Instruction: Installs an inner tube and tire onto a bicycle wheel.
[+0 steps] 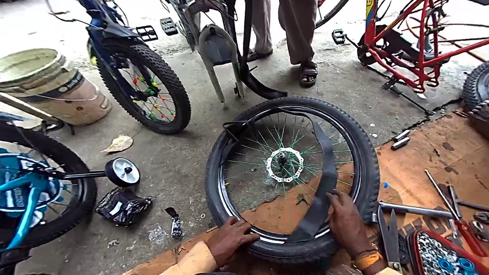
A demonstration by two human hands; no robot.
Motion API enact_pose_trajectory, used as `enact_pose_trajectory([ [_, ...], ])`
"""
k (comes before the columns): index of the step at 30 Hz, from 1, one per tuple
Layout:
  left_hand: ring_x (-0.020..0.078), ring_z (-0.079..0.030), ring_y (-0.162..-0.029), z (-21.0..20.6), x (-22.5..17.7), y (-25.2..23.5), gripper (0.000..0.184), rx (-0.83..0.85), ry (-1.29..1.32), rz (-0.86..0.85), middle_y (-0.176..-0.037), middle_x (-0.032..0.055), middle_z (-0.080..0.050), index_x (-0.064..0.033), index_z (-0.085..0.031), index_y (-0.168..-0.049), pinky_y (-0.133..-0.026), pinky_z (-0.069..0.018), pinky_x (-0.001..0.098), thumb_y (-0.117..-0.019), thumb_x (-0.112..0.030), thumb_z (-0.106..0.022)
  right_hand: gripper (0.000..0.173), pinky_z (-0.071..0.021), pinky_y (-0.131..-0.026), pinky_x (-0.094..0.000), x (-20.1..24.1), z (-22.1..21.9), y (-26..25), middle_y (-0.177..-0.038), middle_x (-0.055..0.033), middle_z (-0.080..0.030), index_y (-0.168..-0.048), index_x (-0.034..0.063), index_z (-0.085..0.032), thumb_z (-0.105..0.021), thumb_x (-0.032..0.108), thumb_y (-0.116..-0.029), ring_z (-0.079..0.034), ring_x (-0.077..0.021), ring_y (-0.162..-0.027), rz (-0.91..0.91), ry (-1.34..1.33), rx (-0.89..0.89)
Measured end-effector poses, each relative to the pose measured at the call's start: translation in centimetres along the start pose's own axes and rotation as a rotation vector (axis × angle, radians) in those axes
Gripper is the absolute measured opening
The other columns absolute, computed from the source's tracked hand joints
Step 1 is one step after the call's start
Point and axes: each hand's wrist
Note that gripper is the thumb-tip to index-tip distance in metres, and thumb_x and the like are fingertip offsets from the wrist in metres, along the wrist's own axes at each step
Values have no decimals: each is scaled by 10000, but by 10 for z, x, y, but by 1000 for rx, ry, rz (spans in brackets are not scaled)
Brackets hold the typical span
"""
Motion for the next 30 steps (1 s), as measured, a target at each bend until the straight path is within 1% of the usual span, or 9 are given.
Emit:
enact_pose_trajectory([
  [3,404,-511,-1335,10,20,12,588,-46,-31,123,-1370,144,-614,-334,-660,-1347,-1124,-287,702,-817,-105,-768,568,-509,-1026,-532,37,11,3,-1616,-139,-390,-1426,175,-606,-662,38,-878,-449,-378,-1420,-40,101,257],
  [7,381,-432,-1424,34,22,25,624,-17,155,227,-1527,146,-488,-192,-568,-1443,-1175,-257,652,-842,-110,-712,670,-511,-972,-599,65,-3,4,-1693,-59,-256,-1440,242,-581,-693,16,-819,-245,-387,-1538,31,121,337],
  [9,358,-434,-1431,28,5,23,487,-170,303,78,-1536,130,-487,-167,-642,-1345,-1173,-297,627,-862,-184,-705,647,-533,-954,-580,75,-13,3,-1689,-56,-269,-1409,247,-612,-684,-4,-816,-246,-376,-1541,41,108,332],
  [11,357,-369,-1483,10,-17,13,401,-297,369,-75,-1567,118,-461,-231,-693,-1292,-1179,-298,639,-904,-334,-703,594,-512,-994,-575,85,-22,2,-1663,-87,-325,-1401,229,-624,-650,13,-849,-285,-379,-1527,56,112,326],
  [14,384,-178,-1561,-20,-40,-4,553,-297,332,-129,-1680,126,-272,-352,-588,-1427,-1204,-171,678,-919,-560,-651,489,-491,-1028,-547,90,-31,2,-1653,-80,-350,-1402,180,-618,-595,84,-923,-299,-357,-1524,115,128,356],
  [16,376,-102,-1580,-31,-46,-9,672,-249,290,-60,-1710,134,-176,-373,-476,-1521,-1213,-96,686,-918,-642,-603,527,-461,-1077,-540,90,-34,4,-1666,-94,-321,-1428,171,-597,-596,66,-912,-268,-348,-1541,154,132,379],
  [21,369,-106,-1579,-36,-44,-13,679,-229,252,61,-1714,130,-158,-348,-442,-1550,-1216,-100,663,-943,-623,-576,619,-435,-1068,-541,99,-39,-1,-1675,-80,-299,-1447,171,-563,-645,71,-842,-253,-327,-1543,147,207,431],
  [26,383,-43,-1583,-38,-44,-16,751,-167,180,58,-1729,126,-68,-366,-359,-1588,-1200,-75,692,-935,-696,-523,568,-434,-1039,-544,100,-44,1,-1653,-100,-339,-1453,197,-556,-603,148,-889,-305,-344,-1516,131,237,382],
  [30,364,-37,-1587,-44,-46,-17,787,-173,160,80,-1732,109,-60,-328,-326,-1607,-1199,-60,694,-939,-695,-519,618,-416,-1065,-554,108,-41,0,-1674,-106,-291,-1493,196,-510,-614,118,-889,-274,-355,-1529,89,263,445],
])
Point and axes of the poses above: each hand's wrist, its own y-axis away from the middle knuckle, its own z-axis out of the back of the hand, x = y × z
